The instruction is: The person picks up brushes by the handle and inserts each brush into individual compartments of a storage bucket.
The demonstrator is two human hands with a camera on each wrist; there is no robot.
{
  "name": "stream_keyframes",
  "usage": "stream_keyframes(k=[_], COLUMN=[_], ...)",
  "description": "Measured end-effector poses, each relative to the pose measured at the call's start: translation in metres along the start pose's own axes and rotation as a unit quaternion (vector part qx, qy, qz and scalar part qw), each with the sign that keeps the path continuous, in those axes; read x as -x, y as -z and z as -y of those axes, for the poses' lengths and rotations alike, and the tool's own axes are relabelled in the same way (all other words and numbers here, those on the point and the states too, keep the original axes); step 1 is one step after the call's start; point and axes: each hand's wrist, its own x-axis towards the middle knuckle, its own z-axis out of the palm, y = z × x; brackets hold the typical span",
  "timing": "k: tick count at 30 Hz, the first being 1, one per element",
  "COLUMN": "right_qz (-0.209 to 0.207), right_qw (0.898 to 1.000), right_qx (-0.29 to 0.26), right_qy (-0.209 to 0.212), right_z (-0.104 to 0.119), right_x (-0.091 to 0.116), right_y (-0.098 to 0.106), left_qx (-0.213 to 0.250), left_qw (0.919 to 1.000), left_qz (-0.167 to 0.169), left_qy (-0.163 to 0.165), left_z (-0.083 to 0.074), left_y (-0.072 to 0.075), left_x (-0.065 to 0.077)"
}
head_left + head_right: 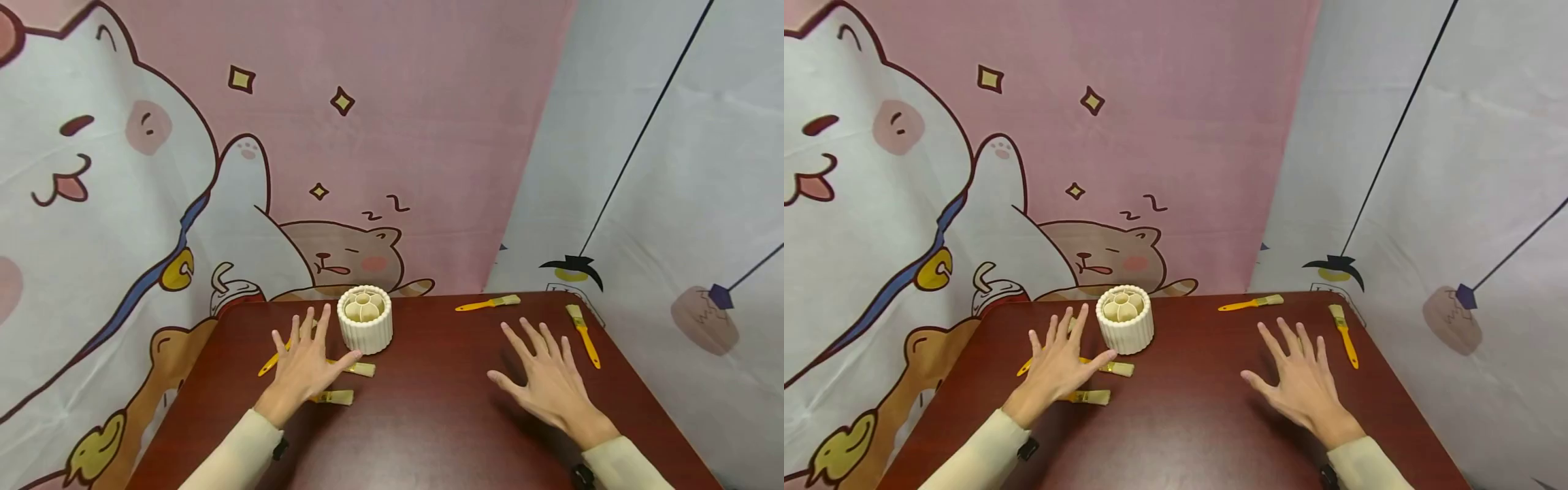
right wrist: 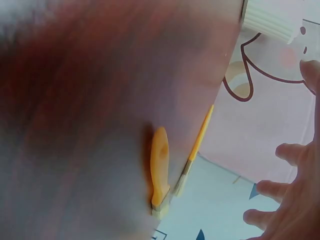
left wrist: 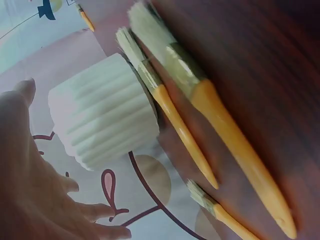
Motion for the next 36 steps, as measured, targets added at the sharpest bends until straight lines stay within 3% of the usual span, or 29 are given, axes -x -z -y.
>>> stream_keyframes(k=[6, 16, 21, 27, 36], right_qz=[-0.006, -0.004, -0.003, -0.007, -0.016], right_qw=[1.0, 1.0, 1.0, 1.0, 1.0], right_qx=[-0.001, -0.016, -0.014, -0.015, -0.006], right_qy=[0.004, -0.001, -0.003, 0.0, 0.009], right_z=[-0.006, -0.015, -0.022, -0.029, -0.037], right_x=[-0.005, -0.014, -0.018, -0.023, -0.031], right_y=[0.006, 0.012, 0.015, 0.015, 0.018], left_qx=[0.017, 0.072, 0.103, 0.14, 0.16], left_qw=[0.9998, 0.9973, 0.9945, 0.99, 0.9868], left_qz=[0.006, -0.015, -0.016, -0.003, -0.009], left_qy=[0.0, -0.003, -0.004, 0.018, 0.02], left_z=[-0.014, -0.029, -0.034, -0.039, -0.041], left_y=[0.0, -0.005, -0.007, -0.011, -0.015], left_x=[-0.014, -0.038, -0.043, -0.047, -0.055])
